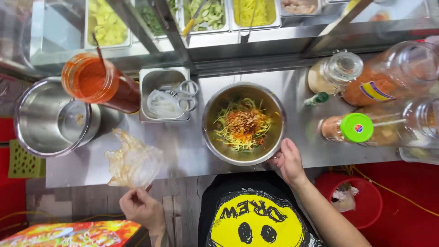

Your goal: Preparing a mixed food bowl at a stall by adding various ingredients and seasonings.

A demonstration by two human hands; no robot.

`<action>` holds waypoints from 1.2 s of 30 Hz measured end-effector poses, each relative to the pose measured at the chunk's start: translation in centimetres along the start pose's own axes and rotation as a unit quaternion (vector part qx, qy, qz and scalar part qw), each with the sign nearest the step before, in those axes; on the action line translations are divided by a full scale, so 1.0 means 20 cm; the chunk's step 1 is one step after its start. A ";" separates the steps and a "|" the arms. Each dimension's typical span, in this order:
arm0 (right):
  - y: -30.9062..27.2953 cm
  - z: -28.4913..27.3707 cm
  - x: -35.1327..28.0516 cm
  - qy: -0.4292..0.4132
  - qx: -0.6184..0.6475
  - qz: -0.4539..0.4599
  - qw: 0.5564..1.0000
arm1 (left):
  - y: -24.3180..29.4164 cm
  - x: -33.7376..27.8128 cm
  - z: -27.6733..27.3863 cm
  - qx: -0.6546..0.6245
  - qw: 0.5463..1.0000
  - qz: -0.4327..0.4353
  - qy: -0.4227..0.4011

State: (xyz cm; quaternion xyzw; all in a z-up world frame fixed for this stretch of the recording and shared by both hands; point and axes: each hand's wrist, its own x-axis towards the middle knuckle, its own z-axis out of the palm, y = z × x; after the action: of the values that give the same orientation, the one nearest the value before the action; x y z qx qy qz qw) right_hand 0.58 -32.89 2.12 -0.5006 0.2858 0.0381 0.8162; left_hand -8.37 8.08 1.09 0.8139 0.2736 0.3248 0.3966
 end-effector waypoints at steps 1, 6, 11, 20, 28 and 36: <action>0.00 -0.04 0.05 -0.039 0.005 0.037 0.999 | 0.07 0.00 -0.02 0.014 1.000 0.028 -0.002; -0.10 -0.19 0.27 0.008 -0.140 0.017 0.990 | 0.49 -0.02 0.18 -0.017 0.996 0.088 -0.029; -0.37 -0.04 0.41 -0.021 -0.230 -0.256 0.939 | 0.78 -0.07 0.55 -0.020 0.967 0.197 -0.159; -0.48 1.10 0.33 -0.326 -0.491 -0.499 0.635 | 0.49 -0.16 0.09 0.044 0.999 0.025 -0.004; 0.13 1.74 0.72 -0.357 -0.844 -0.338 0.214 | 0.13 -0.14 0.19 0.054 0.997 -0.050 -0.018; -1.11 1.60 0.39 -0.322 -0.900 -0.287 0.057 | -0.42 -0.18 0.48 -0.106 0.976 -0.170 -0.085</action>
State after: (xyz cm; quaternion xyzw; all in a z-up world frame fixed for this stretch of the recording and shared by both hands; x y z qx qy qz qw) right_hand 28.55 -18.79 26.59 -0.8332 -0.4249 0.1863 -0.3009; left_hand -4.97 5.52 -11.46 0.7336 0.3368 0.2094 0.5519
